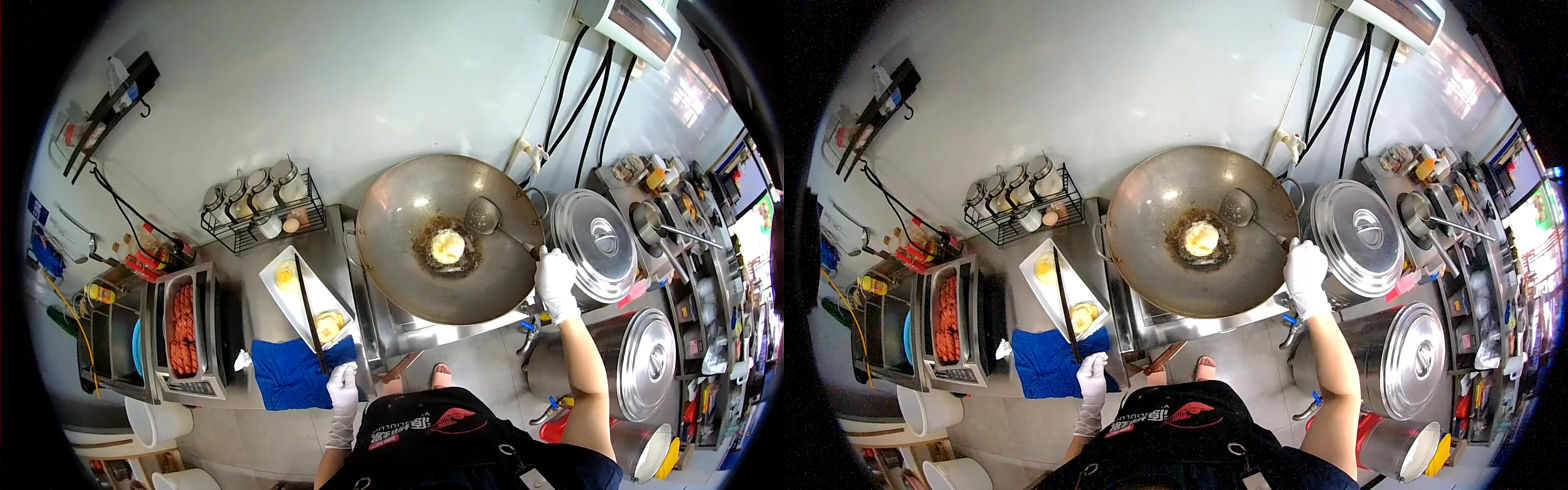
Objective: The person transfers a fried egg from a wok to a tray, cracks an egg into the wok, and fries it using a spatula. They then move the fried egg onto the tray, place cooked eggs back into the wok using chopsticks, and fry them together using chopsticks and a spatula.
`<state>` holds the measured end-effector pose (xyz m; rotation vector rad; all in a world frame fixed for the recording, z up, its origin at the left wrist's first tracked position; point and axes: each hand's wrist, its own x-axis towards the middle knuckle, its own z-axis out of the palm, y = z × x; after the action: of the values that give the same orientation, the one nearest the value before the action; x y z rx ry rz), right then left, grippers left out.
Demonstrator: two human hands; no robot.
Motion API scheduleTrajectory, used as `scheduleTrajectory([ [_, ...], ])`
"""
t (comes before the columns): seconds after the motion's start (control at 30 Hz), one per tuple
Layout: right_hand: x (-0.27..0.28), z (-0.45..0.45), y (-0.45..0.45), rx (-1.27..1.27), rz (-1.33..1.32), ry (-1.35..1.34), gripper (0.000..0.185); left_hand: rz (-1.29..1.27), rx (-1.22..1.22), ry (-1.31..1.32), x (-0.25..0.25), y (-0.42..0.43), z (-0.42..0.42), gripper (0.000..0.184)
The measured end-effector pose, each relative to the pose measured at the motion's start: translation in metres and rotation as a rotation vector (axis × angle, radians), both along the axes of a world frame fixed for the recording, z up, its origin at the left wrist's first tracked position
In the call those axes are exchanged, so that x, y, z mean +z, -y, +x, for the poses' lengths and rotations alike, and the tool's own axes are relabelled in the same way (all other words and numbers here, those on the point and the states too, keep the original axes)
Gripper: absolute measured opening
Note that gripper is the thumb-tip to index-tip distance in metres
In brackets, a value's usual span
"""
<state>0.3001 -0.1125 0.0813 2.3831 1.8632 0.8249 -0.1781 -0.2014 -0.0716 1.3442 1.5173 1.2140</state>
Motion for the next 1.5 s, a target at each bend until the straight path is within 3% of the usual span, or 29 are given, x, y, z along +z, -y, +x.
scheduleTrajectory([
  [0.23,-0.018,-0.032,-0.003,0.044,-0.086,-0.168,0.013,0.011,-0.002,-0.001,0.001,-0.001,0.001,0.014],
  [0.37,-0.037,-0.039,-0.014,0.060,-0.025,-0.377,0.027,0.020,-0.010,-0.005,0.004,-0.003,0.002,0.014],
  [0.6,-0.047,-0.025,-0.031,0.105,0.161,-0.520,0.021,-0.019,0.007,0.011,0.003,0.001,-0.003,0.013],
  [0.7,-0.032,-0.021,-0.024,0.142,0.206,-0.513,0.021,-0.017,0.010,0.021,0.003,0.003,-0.003,0.013],
  [1.0,-0.003,-0.028,0.012,0.051,-0.020,-0.265,0.037,-0.023,-0.026,0.037,0.004,-0.005,0.004,0.014],
  [1.43,-0.003,-0.016,0.012,-0.065,-0.067,-0.130,0.033,-0.013,-0.036,0.001,0.005,-0.007,0.003,0.013],
  [1.5,-0.005,-0.015,0.009,-0.048,-0.038,-0.094,0.024,-0.002,-0.027,0.007,0.002,-0.006,0.001,0.013],
])
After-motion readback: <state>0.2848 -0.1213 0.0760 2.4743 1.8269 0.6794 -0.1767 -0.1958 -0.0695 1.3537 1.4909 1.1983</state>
